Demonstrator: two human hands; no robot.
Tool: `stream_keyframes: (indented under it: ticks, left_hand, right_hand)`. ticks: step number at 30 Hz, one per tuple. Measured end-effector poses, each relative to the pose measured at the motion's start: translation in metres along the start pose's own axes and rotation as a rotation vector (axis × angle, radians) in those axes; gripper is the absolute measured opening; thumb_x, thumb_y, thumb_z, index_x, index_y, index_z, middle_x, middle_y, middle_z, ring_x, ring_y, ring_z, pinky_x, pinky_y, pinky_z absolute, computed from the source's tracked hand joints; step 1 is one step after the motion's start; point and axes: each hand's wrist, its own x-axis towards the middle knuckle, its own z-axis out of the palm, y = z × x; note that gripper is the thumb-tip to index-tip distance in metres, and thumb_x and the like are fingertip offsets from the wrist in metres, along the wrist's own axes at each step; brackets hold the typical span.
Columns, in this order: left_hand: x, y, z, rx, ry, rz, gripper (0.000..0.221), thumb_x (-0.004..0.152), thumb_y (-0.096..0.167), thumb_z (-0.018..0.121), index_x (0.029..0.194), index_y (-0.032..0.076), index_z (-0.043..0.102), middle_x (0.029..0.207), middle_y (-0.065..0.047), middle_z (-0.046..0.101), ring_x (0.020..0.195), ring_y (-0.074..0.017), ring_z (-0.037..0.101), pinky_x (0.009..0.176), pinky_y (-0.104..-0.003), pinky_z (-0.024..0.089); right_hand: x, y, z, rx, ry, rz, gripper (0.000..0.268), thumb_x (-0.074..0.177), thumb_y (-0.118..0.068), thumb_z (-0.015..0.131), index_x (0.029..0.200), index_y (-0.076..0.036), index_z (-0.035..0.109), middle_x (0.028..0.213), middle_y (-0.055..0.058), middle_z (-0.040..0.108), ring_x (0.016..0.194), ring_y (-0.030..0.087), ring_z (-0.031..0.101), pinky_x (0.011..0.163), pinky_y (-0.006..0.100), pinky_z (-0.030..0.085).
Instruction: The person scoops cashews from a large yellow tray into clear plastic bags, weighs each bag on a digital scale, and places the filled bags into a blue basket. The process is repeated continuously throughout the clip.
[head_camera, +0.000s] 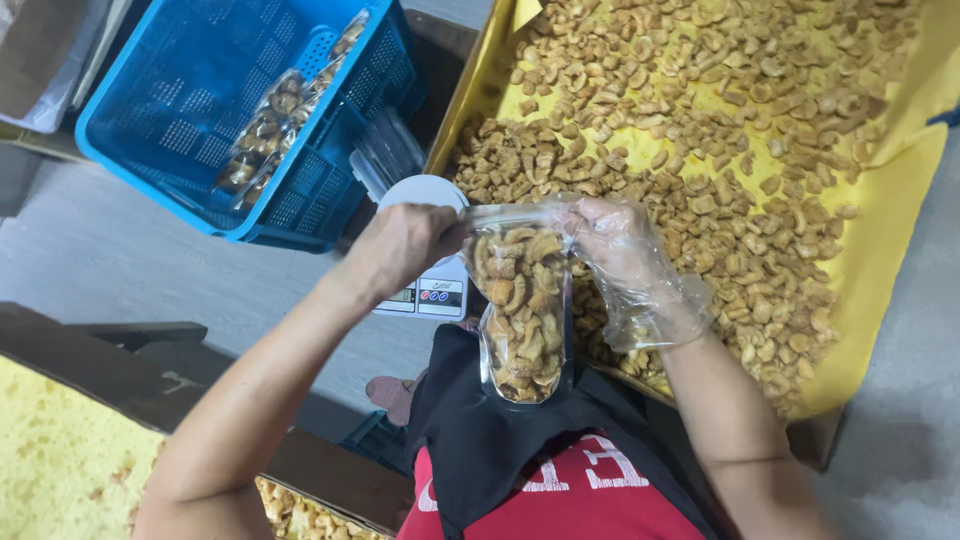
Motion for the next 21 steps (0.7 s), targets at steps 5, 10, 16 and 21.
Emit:
stream_keyframes:
  ticks: [5, 10, 16, 21]
  left_hand:
    - [-0.018, -0.007, 0.001, -0.012, -0.197, -0.321, 0.045, 0.099, 0.047, 0.062, 0.109, 0.005, 0.071, 0.090, -0.019, 0.073, 0.078, -0.0309, 0.071, 0.069, -0.043, 0.059]
    - [-0.027, -0.014, -0.044, -0.772, -0.573, -0.361, 0.058, 0.098, 0.042, 0.051, 0.148, 0.013, 0.048, 0.120, -0.017, 0.075, 0.094, -0.0206, 0.077, 0.082, -0.034, 0.063]
    - [-0.039, -0.075, -0.133, -0.403, 0.011, 0.018, 0.061, 0.088, -0.003, 0.058, 0.147, 0.004, 0.051, 0.134, -0.022, 0.066, 0.115, -0.0334, 0.068, 0.095, -0.044, 0.055]
    - [-0.013, -0.215, -0.158, -0.050, 0.349, -0.198, 0.056, 0.094, -0.011, 0.049, 0.146, 0.008, 0.055, 0.136, -0.019, 0.065, 0.124, -0.0422, 0.063, 0.102, -0.048, 0.053]
  right_hand:
    - [0.015, -0.027, 0.002, 0.332, -0.209, -0.007, 0.021, 0.097, -0.022, 0.068, 0.114, -0.014, 0.078, 0.078, -0.002, 0.072, 0.065, 0.008, 0.057, 0.055, 0.023, 0.047]
    - [0.038, -0.077, 0.021, 0.013, -0.373, -0.225, 0.022, 0.095, -0.027, 0.070, 0.112, -0.015, 0.078, 0.085, 0.006, 0.078, 0.073, 0.014, 0.073, 0.065, 0.030, 0.056]
    - [0.136, -0.149, 0.061, 0.021, -0.291, -0.625, 0.031, 0.096, -0.031, 0.067, 0.123, -0.016, 0.072, 0.116, 0.006, 0.077, 0.087, 0.017, 0.077, 0.073, 0.030, 0.064]
    - [0.258, -0.183, 0.121, 0.361, -0.129, -0.357, 0.038, 0.104, -0.030, 0.065, 0.137, -0.013, 0.067, 0.125, 0.010, 0.076, 0.102, 0.021, 0.073, 0.091, 0.029, 0.061]
